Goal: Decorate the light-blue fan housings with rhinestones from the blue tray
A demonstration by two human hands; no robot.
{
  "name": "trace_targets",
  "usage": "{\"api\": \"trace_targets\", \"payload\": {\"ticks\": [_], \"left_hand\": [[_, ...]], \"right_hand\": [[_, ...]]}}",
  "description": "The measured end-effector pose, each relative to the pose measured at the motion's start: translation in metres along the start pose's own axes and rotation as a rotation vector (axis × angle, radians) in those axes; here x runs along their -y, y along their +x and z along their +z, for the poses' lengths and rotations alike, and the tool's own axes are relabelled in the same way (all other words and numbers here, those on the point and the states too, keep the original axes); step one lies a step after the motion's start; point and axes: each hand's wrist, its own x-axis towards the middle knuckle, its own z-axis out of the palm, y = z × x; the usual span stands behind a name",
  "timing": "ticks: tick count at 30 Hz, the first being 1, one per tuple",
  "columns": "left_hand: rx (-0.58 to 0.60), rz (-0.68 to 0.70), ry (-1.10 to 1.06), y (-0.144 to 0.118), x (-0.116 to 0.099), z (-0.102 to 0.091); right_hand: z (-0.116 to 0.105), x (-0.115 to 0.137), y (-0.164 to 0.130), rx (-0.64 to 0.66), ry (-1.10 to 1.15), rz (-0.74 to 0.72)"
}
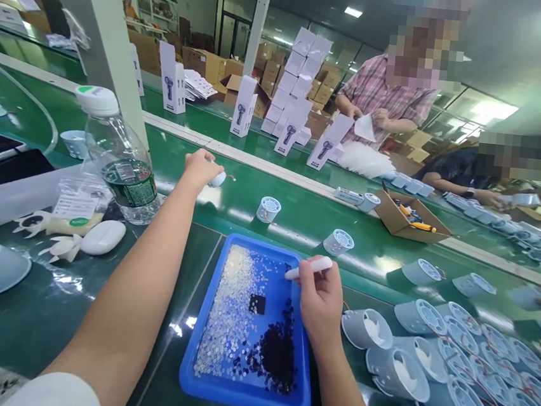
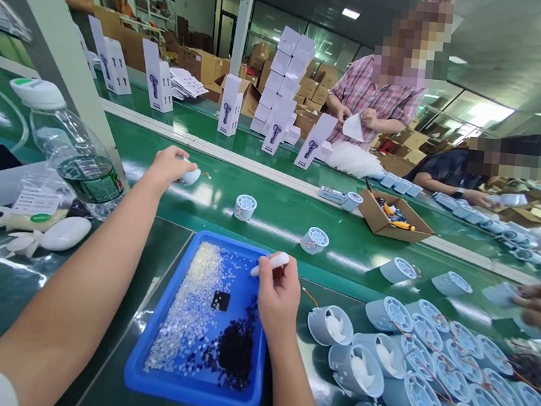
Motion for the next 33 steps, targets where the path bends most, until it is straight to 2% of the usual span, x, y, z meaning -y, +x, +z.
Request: {"api": "trace_targets", "payload": {"ticks": [5, 10, 17, 22, 27, 33], "left_hand": [[0.187, 0.143, -0.236, -0.024, -0.036, 0.003], [0.234, 0.210, -0.259, -0.042, -0.053, 0.000], [0.251, 0.244, -0.244, -0.052, -0.059, -0.003], [0.265, 0.251, -0.262, -0.054, -0.060, -0.004], [0.280, 0.254, -0.274, -0.053, -0.061, -0.002], [0.277, 0.282, -0.263, -0.051, -0.059, 0.003]], "right_hand": [[-0.001, -0.007, 0.000, 0.038, -0.027, 0.013], [-0.001, -0.009, 0.001, 0.035, -0.041, 0.011], [-0.001, -0.008, 0.002, 0.046, -0.078, 0.029], [-0.004, -0.008, 0.003, 0.145, -0.121, 0.010], [-0.005, -0.011, 0.009, -0.071, -0.100, -0.027], [-0.005, -0.016, 0.014, -0.030, -0.127, -0.009]]}}
